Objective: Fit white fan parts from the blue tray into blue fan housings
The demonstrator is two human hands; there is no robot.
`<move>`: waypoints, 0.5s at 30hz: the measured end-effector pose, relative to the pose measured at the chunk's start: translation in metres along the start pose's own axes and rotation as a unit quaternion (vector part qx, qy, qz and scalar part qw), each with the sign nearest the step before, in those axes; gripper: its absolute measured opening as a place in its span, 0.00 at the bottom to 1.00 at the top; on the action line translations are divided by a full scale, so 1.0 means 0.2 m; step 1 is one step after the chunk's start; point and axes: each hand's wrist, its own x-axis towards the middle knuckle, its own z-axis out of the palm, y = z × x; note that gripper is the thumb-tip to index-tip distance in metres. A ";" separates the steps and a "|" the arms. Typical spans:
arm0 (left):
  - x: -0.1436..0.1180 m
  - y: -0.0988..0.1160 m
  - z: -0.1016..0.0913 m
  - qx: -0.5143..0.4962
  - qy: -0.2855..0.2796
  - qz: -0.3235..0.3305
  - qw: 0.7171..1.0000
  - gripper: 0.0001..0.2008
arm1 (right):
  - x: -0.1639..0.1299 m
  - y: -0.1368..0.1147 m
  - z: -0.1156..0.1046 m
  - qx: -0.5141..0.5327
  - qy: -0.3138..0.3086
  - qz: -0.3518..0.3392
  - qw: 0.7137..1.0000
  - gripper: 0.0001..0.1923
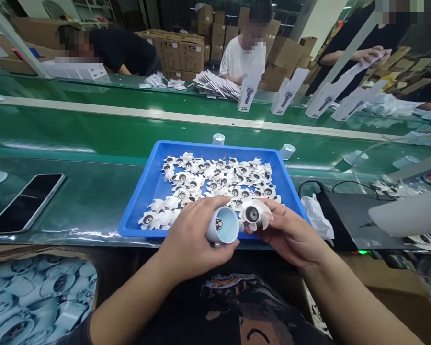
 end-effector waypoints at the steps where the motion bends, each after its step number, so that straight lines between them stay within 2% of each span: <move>1: 0.00 0.02 0.01 0.007 -0.004 0.000 1.000 0.29 | -0.01 -0.01 0.01 0.001 0.002 -0.012 1.000 0.18; 2: 0.01 0.03 0.02 0.012 -0.007 0.000 1.000 0.29 | -0.02 -0.02 0.01 -0.016 0.007 -0.031 0.999 0.15; 4: 0.01 0.04 0.04 0.018 -0.010 0.006 1.000 0.25 | -0.04 -0.05 0.04 -0.138 0.017 -0.100 0.985 0.11; 5: 0.02 0.04 0.04 0.020 -0.009 0.013 1.000 0.22 | -0.06 -0.06 0.05 -0.231 0.019 -0.143 0.962 0.11; 7: 0.02 0.05 0.06 0.030 -0.009 0.029 0.999 0.17 | -0.07 -0.10 0.08 -0.415 0.021 -0.215 0.884 0.11; 8: 0.02 0.06 0.06 0.037 -0.007 0.036 0.999 0.16 | -0.07 -0.11 0.09 -0.478 0.020 -0.237 0.845 0.10; 10: 0.02 0.08 0.07 0.051 0.001 0.046 0.998 0.15 | -0.07 -0.14 0.11 -0.533 0.018 -0.256 0.806 0.10; 12: 0.01 0.09 0.07 0.058 0.015 0.054 0.997 0.15 | -0.06 -0.14 0.12 -0.553 0.016 -0.270 0.788 0.10; 15: 0.02 0.11 0.07 0.066 0.039 0.065 0.995 0.14 | -0.03 -0.13 0.14 -0.540 0.016 -0.287 0.791 0.03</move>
